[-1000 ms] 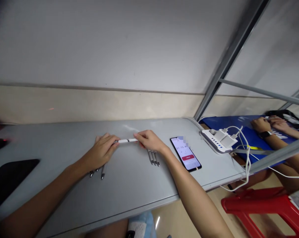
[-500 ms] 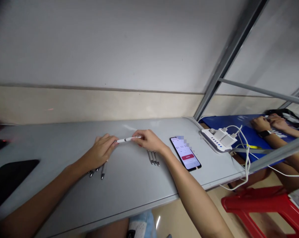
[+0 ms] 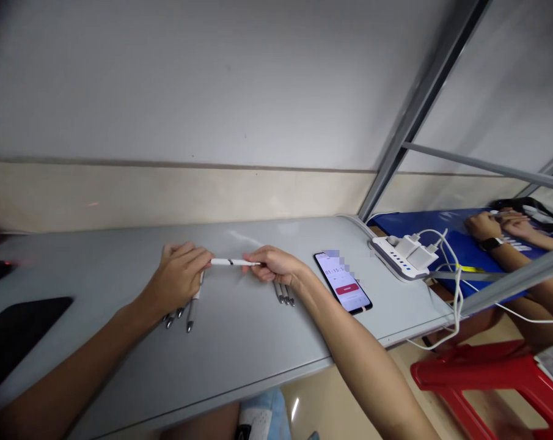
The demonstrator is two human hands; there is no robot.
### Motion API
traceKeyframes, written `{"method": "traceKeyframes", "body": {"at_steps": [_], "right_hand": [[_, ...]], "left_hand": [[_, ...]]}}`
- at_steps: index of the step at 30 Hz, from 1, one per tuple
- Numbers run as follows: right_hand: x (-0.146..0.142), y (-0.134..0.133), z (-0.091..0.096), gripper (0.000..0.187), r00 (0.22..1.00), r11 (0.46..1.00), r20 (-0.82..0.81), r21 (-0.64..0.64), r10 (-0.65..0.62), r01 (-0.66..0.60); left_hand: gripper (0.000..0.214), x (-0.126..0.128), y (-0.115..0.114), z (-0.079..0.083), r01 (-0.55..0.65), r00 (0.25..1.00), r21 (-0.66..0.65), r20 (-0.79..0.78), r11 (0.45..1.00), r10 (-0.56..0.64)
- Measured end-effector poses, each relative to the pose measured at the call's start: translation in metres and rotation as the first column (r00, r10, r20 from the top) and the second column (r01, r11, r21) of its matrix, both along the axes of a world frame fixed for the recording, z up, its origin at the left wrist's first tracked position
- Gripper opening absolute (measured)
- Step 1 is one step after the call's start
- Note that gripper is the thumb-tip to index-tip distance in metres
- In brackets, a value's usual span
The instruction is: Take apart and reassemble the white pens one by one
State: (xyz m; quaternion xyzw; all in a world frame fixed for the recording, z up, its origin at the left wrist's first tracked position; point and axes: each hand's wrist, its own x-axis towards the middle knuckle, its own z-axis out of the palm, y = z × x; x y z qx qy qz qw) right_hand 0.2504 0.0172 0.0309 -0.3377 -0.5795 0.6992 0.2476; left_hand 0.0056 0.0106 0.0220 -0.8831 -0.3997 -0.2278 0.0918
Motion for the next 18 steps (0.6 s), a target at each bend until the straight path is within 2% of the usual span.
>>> {"method": "traceKeyframes", "body": {"at_steps": [3,5,7,12,15,18], "right_hand": [[-0.002,0.002,-0.001,0.029,0.98,0.983,-0.087,0.038,-0.178,0.182],[-0.003,0.004,-0.002,0.026,0.924,0.935,-0.187,0.058,-0.333,0.349],[-0.003,0.008,-0.003,0.024,0.848,0.887,-0.298,0.013,-0.437,0.462],[0.004,0.014,-0.003,0.02,0.71,0.852,-0.486,-0.167,-0.509,0.496],[0.007,0.013,-0.002,0.03,0.686,0.852,-0.532,-0.146,-0.496,0.503],[0.006,0.012,-0.003,0.03,0.708,0.861,-0.524,-0.104,-0.472,0.498]], "left_hand": [[0.02,0.004,-0.004,0.002,-0.021,1.0,0.007,0.011,1.0,0.021],[0.021,0.006,-0.006,0.002,-0.022,0.999,-0.019,0.032,1.0,0.023],[0.023,0.006,-0.005,0.001,-0.028,0.998,-0.047,0.053,0.998,0.03],[0.019,-0.002,0.004,-0.007,-0.134,0.988,-0.054,0.071,0.99,0.138],[0.017,-0.006,0.009,-0.01,-0.173,0.982,-0.061,0.073,0.983,0.177],[0.018,-0.008,0.012,-0.012,-0.164,0.982,-0.078,0.078,0.983,0.17]]}}
